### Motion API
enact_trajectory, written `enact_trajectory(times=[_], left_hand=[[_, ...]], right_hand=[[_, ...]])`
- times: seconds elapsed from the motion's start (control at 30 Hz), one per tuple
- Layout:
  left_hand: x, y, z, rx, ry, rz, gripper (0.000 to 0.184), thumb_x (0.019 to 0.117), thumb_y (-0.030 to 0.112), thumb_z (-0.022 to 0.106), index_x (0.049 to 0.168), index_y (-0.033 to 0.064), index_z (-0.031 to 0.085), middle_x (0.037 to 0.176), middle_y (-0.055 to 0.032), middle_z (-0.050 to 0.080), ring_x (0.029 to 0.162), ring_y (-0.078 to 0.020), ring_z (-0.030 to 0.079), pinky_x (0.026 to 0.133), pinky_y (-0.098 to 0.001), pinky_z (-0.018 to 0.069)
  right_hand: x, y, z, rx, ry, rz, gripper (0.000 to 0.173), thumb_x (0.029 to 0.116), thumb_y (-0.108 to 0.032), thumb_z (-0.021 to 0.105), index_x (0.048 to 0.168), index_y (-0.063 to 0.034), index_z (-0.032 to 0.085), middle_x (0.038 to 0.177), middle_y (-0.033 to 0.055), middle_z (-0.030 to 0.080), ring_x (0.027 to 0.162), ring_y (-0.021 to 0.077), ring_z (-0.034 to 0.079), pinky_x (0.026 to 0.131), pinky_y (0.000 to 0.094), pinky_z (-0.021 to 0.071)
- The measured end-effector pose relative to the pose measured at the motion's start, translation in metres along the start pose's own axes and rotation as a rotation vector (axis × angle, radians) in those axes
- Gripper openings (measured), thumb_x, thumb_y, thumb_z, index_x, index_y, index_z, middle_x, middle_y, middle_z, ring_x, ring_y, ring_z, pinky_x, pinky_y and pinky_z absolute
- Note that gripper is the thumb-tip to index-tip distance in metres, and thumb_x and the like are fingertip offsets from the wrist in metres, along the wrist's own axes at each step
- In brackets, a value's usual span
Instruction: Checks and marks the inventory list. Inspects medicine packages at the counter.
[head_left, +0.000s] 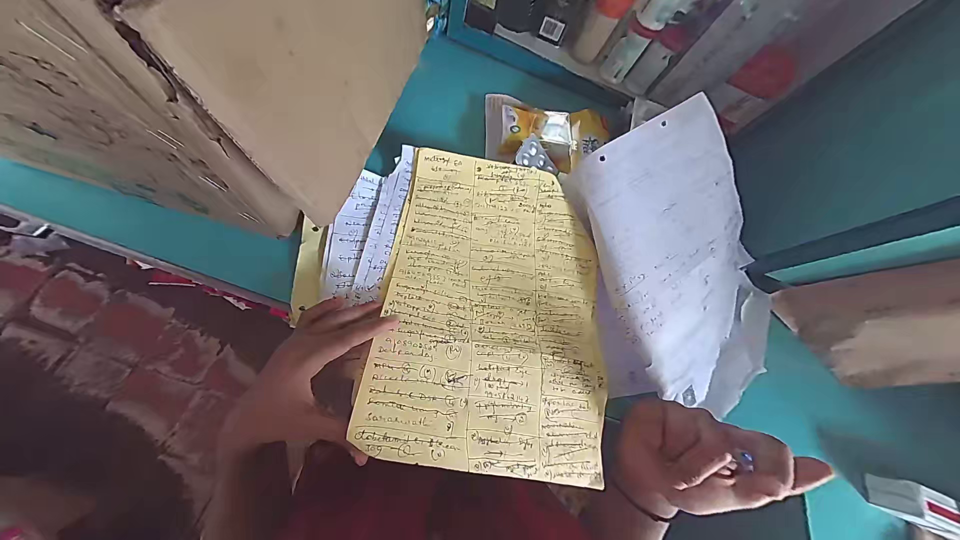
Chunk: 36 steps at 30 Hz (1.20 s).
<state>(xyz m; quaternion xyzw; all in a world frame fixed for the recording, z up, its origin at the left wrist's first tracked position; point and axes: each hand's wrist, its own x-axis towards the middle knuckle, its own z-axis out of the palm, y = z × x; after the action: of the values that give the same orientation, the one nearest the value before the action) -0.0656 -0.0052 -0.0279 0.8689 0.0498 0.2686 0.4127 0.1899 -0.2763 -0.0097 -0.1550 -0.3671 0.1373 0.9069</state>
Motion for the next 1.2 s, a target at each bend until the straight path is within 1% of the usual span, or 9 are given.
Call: enact_trajectory(times=[0.13,0.23,0.37,0.5,0.63,0.7,0.83,1.03,1.2], left_hand=[[0.0009,0.0000,0.0005,0.021,-0.002,0.011,0.094,0.0740,0.083,0.063,0.146,0.0233,0.058,0.145,0.0081,0.060,0.144,-0.0036,0.042,0.127,-0.0436,0.0151],[0.0016,-0.0015,0.0001,0.012,-0.011,0.044,0.086,0.0770,0.081,0.063,0.143,0.0252,0.062,0.142,0.0079,0.063,0.145,-0.0070,0.041,0.127,-0.0475,0.0134],[0.0012,-0.0036,0.0003,-0.005,-0.005,0.066,0.086,0.0770,0.080,0.064,0.141,0.0234,0.063,0.139,0.0070,0.066,0.145,-0.0102,0.043,0.127,-0.0487,0.0144],[0.0009,-0.0043,0.0004,-0.012,-0.009,0.076,0.084,0.0769,0.078,0.067,0.142,0.0247,0.062,0.140,0.0080,0.065,0.145,-0.0092,0.043,0.127,-0.0493,0.0136],[0.0023,-0.0048,0.0017,-0.015,0.008,0.086,0.079,0.0779,0.074,0.070,0.140,0.0258,0.063,0.137,0.0108,0.066,0.144,-0.0076,0.043,0.127,-0.0457,0.0145],[0.0028,-0.0037,0.0016,-0.016,0.008,0.081,0.077,0.0791,0.072,0.070,0.140,0.0254,0.064,0.138,0.0112,0.065,0.143,-0.0061,0.043,0.126,-0.0441,0.0145],[0.0020,-0.0037,0.0016,0.004,-0.001,0.077,0.078,0.0801,0.074,0.067,0.141,0.0246,0.063,0.137,0.0104,0.066,0.144,-0.0069,0.042,0.127,-0.0450,0.0133],[0.0017,-0.0041,0.0020,0.002,-0.002,0.067,0.078,0.0799,0.075,0.066,0.142,0.0276,0.062,0.138,0.0113,0.065,0.145,-0.0070,0.041,0.127,-0.0462,0.0135],[0.0022,-0.0032,0.0013,0.008,-0.005,0.078,0.078,0.0817,0.074,0.065,0.140,0.0226,0.064,0.136,0.0083,0.067,0.143,-0.0066,0.044,0.126,-0.0453,0.0133]], right_hand=[[0.0007,-0.0002,0.0000,0.010,-0.022,-0.002,0.056,0.1093,-0.042,0.033,0.073,-0.0126,0.065,0.052,-0.0070,0.050,0.047,0.0061,0.051,0.051,0.0220,0.0448],[0.0008,-0.0006,-0.0006,0.011,-0.034,0.006,0.059,0.1093,-0.044,0.032,0.072,-0.0120,0.065,0.052,-0.0067,0.051,0.048,0.0066,0.052,0.052,0.0223,0.0456],[0.0002,-0.0017,-0.0028,0.003,-0.052,0.006,0.061,0.1096,-0.045,0.029,0.074,-0.0115,0.065,0.053,-0.0064,0.052,0.048,0.0072,0.052,0.054,0.0235,0.0469],[0.0005,-0.0008,-0.0028,0.024,-0.064,0.003,0.062,0.1098,-0.045,0.028,0.075,-0.0104,0.067,0.053,-0.0061,0.053,0.049,0.0074,0.053,0.055,0.0234,0.0471],[0.0009,-0.0028,-0.0049,-0.006,-0.073,0.018,0.063,0.1096,-0.045,0.029,0.073,-0.0108,0.067,0.053,-0.0061,0.053,0.050,0.0074,0.053,0.056,0.0240,0.0480],[0.0006,-0.0027,-0.0030,-0.005,-0.046,0.012,0.063,0.1097,-0.044,0.029,0.072,-0.0108,0.067,0.053,-0.0064,0.053,0.049,0.0066,0.053,0.054,0.0228,0.0472],[0.0005,-0.0020,-0.0051,-0.035,-0.086,0.001,0.060,0.1101,-0.043,0.029,0.076,-0.0114,0.067,0.054,-0.0063,0.053,0.049,0.0067,0.051,0.054,0.0231,0.0463],[0.0012,-0.0025,-0.0068,-0.040,-0.107,0.001,0.060,0.1101,-0.043,0.029,0.076,-0.0111,0.068,0.054,-0.0055,0.052,0.049,0.0079,0.051,0.055,0.0241,0.0469],[0.0020,-0.0019,-0.0044,-0.015,-0.100,0.009,0.061,0.1102,-0.042,0.029,0.077,-0.0108,0.069,0.055,-0.0059,0.054,0.050,0.0067,0.053,0.055,0.0226,0.0468]])
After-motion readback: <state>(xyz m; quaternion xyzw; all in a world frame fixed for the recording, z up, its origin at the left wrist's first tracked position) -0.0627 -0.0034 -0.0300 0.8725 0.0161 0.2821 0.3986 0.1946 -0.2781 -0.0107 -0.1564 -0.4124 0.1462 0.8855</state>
